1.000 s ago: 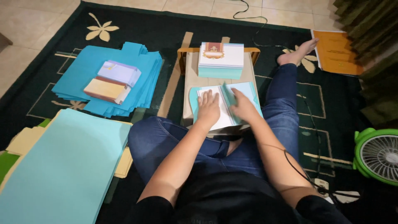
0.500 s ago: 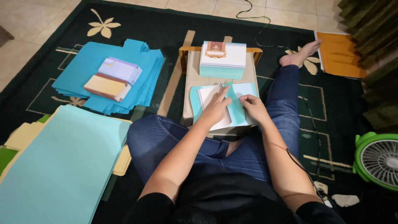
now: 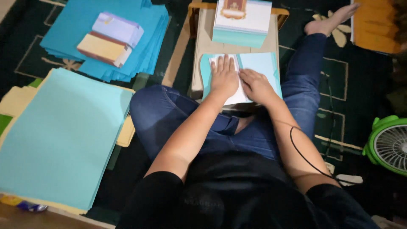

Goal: Manually assembling invitations by folding cards and inserting them into decorative folders.

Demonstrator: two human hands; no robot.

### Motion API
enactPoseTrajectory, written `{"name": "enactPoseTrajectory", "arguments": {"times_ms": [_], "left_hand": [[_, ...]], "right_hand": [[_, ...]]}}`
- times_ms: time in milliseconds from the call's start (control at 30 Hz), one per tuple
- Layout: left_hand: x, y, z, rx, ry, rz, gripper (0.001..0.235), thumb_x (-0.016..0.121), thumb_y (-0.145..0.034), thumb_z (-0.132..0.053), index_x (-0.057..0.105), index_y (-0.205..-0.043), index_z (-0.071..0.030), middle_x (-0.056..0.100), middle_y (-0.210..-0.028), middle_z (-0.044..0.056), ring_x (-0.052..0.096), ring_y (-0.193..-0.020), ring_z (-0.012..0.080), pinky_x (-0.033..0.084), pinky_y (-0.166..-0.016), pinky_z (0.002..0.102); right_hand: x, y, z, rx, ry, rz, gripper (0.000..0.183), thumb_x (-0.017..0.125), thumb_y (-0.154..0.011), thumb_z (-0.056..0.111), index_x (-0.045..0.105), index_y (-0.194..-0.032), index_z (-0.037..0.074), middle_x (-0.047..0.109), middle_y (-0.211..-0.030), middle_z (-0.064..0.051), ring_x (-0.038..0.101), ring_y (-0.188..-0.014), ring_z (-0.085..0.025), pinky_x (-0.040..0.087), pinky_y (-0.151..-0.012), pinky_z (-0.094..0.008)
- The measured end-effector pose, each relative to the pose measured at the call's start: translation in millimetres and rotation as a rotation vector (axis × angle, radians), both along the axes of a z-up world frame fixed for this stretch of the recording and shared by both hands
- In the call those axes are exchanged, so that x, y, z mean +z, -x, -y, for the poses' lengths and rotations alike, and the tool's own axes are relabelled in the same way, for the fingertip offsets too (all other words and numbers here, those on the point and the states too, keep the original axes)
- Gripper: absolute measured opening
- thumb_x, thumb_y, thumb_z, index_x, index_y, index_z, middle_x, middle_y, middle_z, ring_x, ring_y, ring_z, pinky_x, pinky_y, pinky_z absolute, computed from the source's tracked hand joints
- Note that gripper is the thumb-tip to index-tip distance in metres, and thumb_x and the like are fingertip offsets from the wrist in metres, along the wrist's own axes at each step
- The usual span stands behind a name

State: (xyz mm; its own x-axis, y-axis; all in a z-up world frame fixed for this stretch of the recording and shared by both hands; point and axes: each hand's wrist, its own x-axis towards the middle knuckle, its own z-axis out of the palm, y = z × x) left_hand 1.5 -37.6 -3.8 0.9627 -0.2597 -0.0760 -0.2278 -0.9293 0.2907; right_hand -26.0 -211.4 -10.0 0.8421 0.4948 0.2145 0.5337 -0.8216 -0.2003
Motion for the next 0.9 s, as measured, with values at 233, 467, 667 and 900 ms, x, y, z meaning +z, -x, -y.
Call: {"name": "enactPoseTrajectory", "arguments": {"times_ms": [233,467,667,900], "left_hand": [[-8.3,-4.7,1.8,-0.01,-0.02,-0.053,0.058,0.021,-0.111,-0.027,0.016,-0.165,-0.006,0.007,-0.174,0.014,0.002,-0.161,0.0341,-0.002,-0.129,0.054],[21.2,6.2,-4.8,0.073,0.026,-0.086,0.061,0.025,-0.108,-0.018,0.012,-0.165,-0.001,0.003,-0.174,0.016,-0.002,-0.161,0.0328,-0.005,-0.13,0.052],[8.0,5.0,6.3,0.156,-0.044,-0.023,0.065,0.026,-0.104,-0.019,0.01,-0.162,0.004,0.003,-0.172,0.021,-0.002,-0.16,0.0358,-0.006,-0.128,0.055],[12.6,-0.5,5.9,0.161,-0.006,-0.125,0.062,0.023,-0.105,-0.011,0.009,-0.164,0.003,0.0,-0.173,0.021,-0.005,-0.161,0.0349,-0.009,-0.129,0.055]], "right_hand": [[-2.0,-62.8,-18.9,0.003,0.152,-0.1,0.057,0.036,-0.109,0.027,0.035,-0.164,0.01,0.037,-0.167,-0.013,0.031,-0.155,-0.032,0.026,-0.122,-0.058],[8.7,3.6,-13.7,-0.068,0.23,-0.169,0.065,0.02,-0.111,0.043,0.021,-0.167,0.01,0.022,-0.173,-0.013,0.02,-0.159,-0.03,0.017,-0.127,-0.05],[-7.4,-10.1,-2.7,-0.014,0.161,-0.174,0.062,0.025,-0.111,0.039,0.021,-0.165,0.008,0.022,-0.171,-0.015,0.021,-0.157,-0.033,0.02,-0.124,-0.052],[5.5,-52.8,-17.1,-0.021,0.217,-0.152,0.064,0.018,-0.112,0.043,0.021,-0.167,0.009,0.023,-0.172,-0.013,0.02,-0.159,-0.03,0.016,-0.128,-0.049]]}}
